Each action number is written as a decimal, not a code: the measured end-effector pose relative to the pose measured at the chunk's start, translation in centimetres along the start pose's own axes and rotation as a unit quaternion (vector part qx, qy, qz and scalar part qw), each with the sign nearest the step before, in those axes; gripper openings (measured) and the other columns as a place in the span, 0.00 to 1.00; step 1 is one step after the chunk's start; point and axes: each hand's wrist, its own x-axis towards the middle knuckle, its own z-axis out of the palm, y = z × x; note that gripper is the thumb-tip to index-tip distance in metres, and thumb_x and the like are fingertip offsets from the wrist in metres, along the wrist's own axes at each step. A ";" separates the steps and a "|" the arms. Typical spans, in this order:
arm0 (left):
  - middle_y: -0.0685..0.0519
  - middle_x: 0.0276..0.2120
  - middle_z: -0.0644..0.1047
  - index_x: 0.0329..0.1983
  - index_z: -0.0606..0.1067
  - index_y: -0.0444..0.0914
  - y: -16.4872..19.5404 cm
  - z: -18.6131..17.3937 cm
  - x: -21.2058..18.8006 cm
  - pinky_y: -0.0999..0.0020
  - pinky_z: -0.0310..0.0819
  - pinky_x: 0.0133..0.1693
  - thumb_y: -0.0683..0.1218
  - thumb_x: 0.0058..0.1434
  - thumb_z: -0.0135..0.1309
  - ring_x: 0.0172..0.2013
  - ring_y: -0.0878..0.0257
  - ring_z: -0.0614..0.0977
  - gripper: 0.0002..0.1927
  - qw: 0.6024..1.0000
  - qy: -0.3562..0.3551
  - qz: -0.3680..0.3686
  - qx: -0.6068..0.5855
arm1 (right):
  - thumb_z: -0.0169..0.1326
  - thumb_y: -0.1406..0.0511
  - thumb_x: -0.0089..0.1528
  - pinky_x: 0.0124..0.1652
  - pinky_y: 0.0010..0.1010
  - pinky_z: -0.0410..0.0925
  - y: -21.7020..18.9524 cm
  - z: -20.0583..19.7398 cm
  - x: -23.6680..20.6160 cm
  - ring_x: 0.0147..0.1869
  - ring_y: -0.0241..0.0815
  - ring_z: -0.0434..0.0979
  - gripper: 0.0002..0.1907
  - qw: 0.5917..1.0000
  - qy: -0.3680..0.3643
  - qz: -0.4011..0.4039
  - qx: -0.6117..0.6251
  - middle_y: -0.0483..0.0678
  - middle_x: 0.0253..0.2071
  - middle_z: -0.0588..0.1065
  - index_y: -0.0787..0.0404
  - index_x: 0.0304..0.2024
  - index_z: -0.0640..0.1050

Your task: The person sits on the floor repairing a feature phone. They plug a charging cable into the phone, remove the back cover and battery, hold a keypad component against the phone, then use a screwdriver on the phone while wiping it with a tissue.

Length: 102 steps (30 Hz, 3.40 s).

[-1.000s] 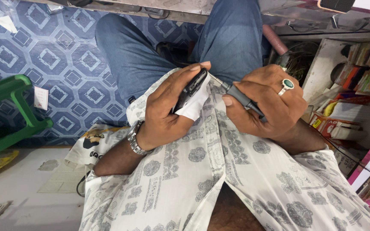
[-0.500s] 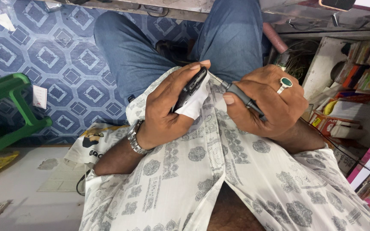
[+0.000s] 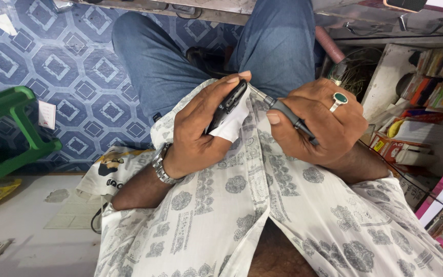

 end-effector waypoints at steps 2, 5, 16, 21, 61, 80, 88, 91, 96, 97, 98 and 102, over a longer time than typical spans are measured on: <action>0.43 0.64 0.73 0.72 0.64 0.35 0.0 0.0 0.0 0.65 0.76 0.65 0.34 0.69 0.55 0.64 0.55 0.79 0.29 1.000 0.000 -0.001 0.001 | 0.66 0.74 0.62 0.29 0.33 0.72 0.0 0.1 0.0 0.31 0.45 0.79 0.08 1.000 0.003 -0.001 -0.002 0.56 0.29 0.76 0.73 0.34 0.78; 0.43 0.64 0.73 0.72 0.64 0.35 0.0 0.0 0.1 0.66 0.76 0.64 0.34 0.69 0.55 0.63 0.55 0.79 0.29 1.000 0.001 -0.003 -0.002 | 0.66 0.73 0.62 0.29 0.33 0.71 0.0 0.1 -0.2 0.30 0.44 0.79 0.08 1.000 0.003 0.004 -0.005 0.56 0.29 0.76 0.73 0.34 0.78; 0.43 0.66 0.72 0.78 0.54 0.35 0.6 -1.3 0.2 0.71 0.78 0.58 0.36 0.79 0.55 0.55 0.64 0.81 0.31 0.949 0.003 -0.098 -0.301 | 0.62 0.69 0.62 0.26 0.33 0.68 -0.1 -2.4 -2.7 0.29 0.48 0.80 0.11 0.996 0.075 0.019 -0.035 0.61 0.31 0.77 0.73 0.39 0.76; 0.40 0.67 0.71 0.78 0.45 0.35 1.7 -2.1 0.8 0.65 0.83 0.58 0.37 0.72 0.54 0.56 0.61 0.83 0.39 0.921 -0.014 -0.137 -0.364 | 0.61 0.69 0.64 0.31 0.37 0.73 0.1 -3.3 -3.3 0.33 0.55 0.81 0.14 0.998 0.039 0.045 0.030 0.65 0.36 0.76 0.75 0.44 0.74; 0.44 0.51 0.81 0.76 0.52 0.35 3.0 -1.6 1.4 0.72 0.83 0.51 0.40 0.75 0.60 0.50 0.63 0.86 0.35 0.999 0.014 0.041 0.017 | 0.68 0.72 0.57 0.28 0.34 0.71 -1.5 -0.2 -1.1 0.31 0.48 0.78 0.14 0.998 0.029 0.017 0.044 0.62 0.30 0.76 0.73 0.38 0.75; 0.38 0.56 0.77 0.66 0.63 0.31 2.4 -0.6 1.8 0.62 0.84 0.50 0.35 0.71 0.59 0.53 0.48 0.85 0.25 0.988 0.030 0.114 0.102 | 0.65 0.71 0.57 0.30 0.38 0.73 -1.4 -1.1 0.0 0.31 0.50 0.80 0.13 0.999 -0.042 -0.019 0.022 0.62 0.30 0.76 0.75 0.37 0.74; 0.38 0.56 0.76 0.66 0.65 0.30 2.2 -0.5 1.9 0.61 0.83 0.48 0.35 0.68 0.63 0.51 0.50 0.84 0.27 0.980 0.037 0.144 0.130 | 0.66 0.69 0.57 0.25 0.35 0.68 -0.8 -0.2 -0.1 0.30 0.48 0.77 0.17 0.997 0.001 -0.042 0.058 0.61 0.32 0.73 0.75 0.37 0.72; 0.37 0.56 0.75 0.66 0.65 0.29 2.3 -0.7 2.0 0.59 0.83 0.49 0.35 0.65 0.65 0.52 0.48 0.83 0.30 0.982 0.021 0.149 0.110 | 0.66 0.71 0.57 0.26 0.36 0.69 -0.1 -0.2 -0.4 0.30 0.49 0.77 0.16 0.993 0.004 -0.082 0.082 0.62 0.32 0.74 0.76 0.38 0.73; 0.38 0.56 0.74 0.66 0.64 0.29 2.3 -0.8 1.9 0.59 0.83 0.49 0.36 0.63 0.69 0.54 0.47 0.83 0.33 0.982 0.009 0.161 0.093 | 0.60 0.71 0.59 0.28 0.39 0.72 -0.5 -0.6 -0.3 0.31 0.51 0.78 0.13 0.993 0.005 -0.059 0.105 0.63 0.32 0.75 0.78 0.38 0.73; 0.38 0.56 0.74 0.66 0.64 0.29 2.2 -0.8 1.9 0.59 0.83 0.49 0.36 0.63 0.69 0.53 0.48 0.83 0.33 0.982 0.012 0.163 0.095 | 0.60 0.70 0.60 0.29 0.40 0.72 -0.7 -0.8 -0.3 0.32 0.52 0.78 0.13 0.994 -0.020 -0.042 0.097 0.63 0.33 0.75 0.78 0.39 0.74; 0.38 0.56 0.74 0.66 0.64 0.30 2.2 -0.8 1.9 0.59 0.83 0.49 0.36 0.63 0.70 0.53 0.48 0.83 0.34 0.981 0.015 0.166 0.096 | 0.59 0.70 0.61 0.30 0.41 0.72 -0.9 -1.1 -0.3 0.33 0.53 0.79 0.13 0.995 -0.044 -0.026 0.087 0.63 0.33 0.75 0.78 0.39 0.74; 0.39 0.57 0.75 0.68 0.64 0.31 2.3 -0.6 1.8 0.60 0.83 0.50 0.36 0.64 0.69 0.53 0.49 0.83 0.34 0.980 0.020 0.159 0.115 | 0.65 0.69 0.59 0.29 0.40 0.72 -0.5 -0.3 -0.6 0.33 0.51 0.78 0.17 0.995 -0.006 -0.053 0.086 0.63 0.35 0.74 0.77 0.41 0.73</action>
